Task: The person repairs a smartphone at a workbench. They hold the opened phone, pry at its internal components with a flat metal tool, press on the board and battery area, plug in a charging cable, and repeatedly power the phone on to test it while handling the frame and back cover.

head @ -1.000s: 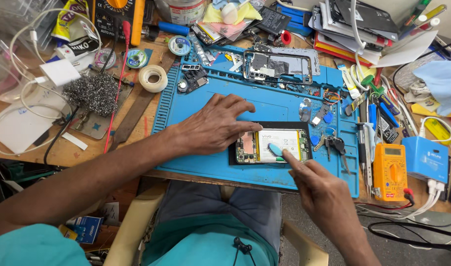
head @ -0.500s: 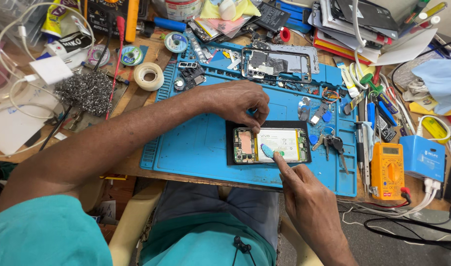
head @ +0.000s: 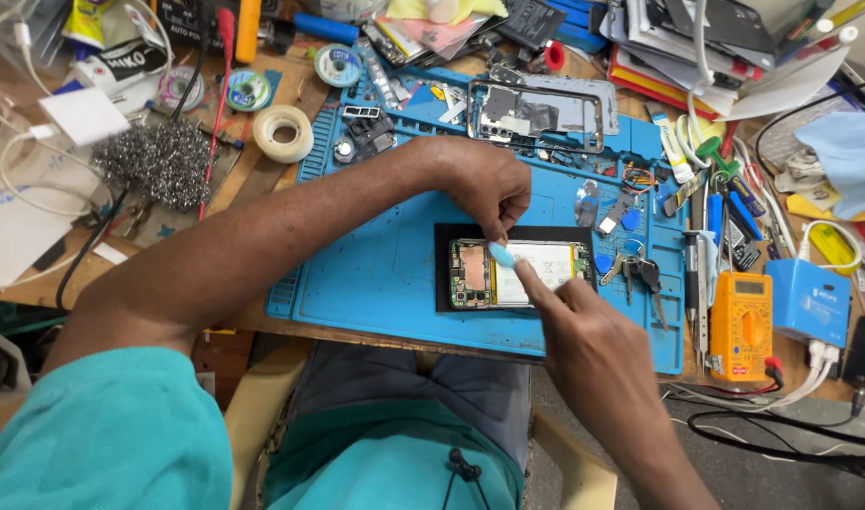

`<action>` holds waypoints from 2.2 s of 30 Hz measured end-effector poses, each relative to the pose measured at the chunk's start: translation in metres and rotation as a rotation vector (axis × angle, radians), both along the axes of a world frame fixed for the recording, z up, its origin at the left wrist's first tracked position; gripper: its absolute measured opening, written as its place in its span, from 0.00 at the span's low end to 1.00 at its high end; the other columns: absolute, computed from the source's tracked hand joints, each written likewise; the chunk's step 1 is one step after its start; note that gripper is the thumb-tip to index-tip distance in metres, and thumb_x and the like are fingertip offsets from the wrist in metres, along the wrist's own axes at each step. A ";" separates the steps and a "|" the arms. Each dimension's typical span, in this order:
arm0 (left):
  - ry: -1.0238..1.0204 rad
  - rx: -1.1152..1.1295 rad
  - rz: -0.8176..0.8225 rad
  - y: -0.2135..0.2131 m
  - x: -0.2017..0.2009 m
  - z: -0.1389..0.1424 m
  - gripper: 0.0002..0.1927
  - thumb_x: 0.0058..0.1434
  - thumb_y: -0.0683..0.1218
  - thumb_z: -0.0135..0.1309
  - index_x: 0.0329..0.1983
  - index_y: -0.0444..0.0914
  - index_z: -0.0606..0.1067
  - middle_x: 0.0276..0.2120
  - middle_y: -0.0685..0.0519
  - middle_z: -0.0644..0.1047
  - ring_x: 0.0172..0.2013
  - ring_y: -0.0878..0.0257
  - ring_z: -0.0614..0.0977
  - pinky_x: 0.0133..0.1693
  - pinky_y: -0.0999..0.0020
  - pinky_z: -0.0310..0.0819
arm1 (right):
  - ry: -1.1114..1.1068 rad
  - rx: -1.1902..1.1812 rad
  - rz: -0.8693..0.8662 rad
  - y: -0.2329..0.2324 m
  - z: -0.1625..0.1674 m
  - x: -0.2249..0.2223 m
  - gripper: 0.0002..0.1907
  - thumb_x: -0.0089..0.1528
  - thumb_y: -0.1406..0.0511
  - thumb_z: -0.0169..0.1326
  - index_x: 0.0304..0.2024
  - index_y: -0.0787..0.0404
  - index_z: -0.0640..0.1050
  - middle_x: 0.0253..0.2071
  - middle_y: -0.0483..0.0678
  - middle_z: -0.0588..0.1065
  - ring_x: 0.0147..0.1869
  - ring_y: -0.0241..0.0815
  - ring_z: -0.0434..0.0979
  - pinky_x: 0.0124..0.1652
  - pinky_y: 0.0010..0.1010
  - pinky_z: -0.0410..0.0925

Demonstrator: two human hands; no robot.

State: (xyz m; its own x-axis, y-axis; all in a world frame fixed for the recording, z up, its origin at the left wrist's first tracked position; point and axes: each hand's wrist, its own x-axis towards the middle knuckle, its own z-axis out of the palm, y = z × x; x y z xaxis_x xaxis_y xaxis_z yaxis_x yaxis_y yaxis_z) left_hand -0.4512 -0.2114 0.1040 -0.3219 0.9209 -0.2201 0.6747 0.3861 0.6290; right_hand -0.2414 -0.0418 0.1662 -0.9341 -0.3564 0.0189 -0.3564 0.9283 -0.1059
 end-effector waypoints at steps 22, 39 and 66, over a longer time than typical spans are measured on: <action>-0.004 0.002 0.039 -0.003 -0.011 -0.012 0.15 0.44 0.54 0.72 0.30 0.42 0.84 0.27 0.54 0.84 0.29 0.63 0.83 0.30 0.61 0.75 | -0.153 0.005 0.010 0.003 -0.020 -0.013 0.33 0.61 0.70 0.52 0.68 0.39 0.72 0.33 0.52 0.75 0.30 0.55 0.78 0.31 0.47 0.71; -0.055 0.086 0.042 -0.015 -0.003 -0.005 0.16 0.51 0.55 0.70 0.33 0.40 0.82 0.30 0.54 0.84 0.33 0.62 0.84 0.34 0.62 0.75 | -0.128 -0.276 -0.126 0.060 0.001 0.003 0.25 0.61 0.67 0.51 0.61 0.45 0.76 0.34 0.51 0.76 0.34 0.47 0.76 0.35 0.41 0.72; 0.487 0.392 0.636 -0.077 0.171 -0.016 0.31 0.52 0.55 0.67 0.56 0.39 0.74 0.59 0.49 0.71 0.58 0.49 0.70 0.54 0.50 0.64 | 0.179 -0.194 0.436 -0.001 -0.053 -0.050 0.26 0.56 0.72 0.61 0.58 0.62 0.77 0.51 0.52 0.75 0.53 0.53 0.75 0.52 0.42 0.71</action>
State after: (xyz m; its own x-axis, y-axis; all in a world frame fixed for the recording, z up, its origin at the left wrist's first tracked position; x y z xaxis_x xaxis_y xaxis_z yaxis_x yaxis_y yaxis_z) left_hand -0.2800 -0.2883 0.0875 -0.7730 0.5166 0.3683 0.6334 0.5958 0.4938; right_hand -0.2911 -0.0430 0.1128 -0.6750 -0.6868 0.2696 -0.7349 0.6581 -0.1637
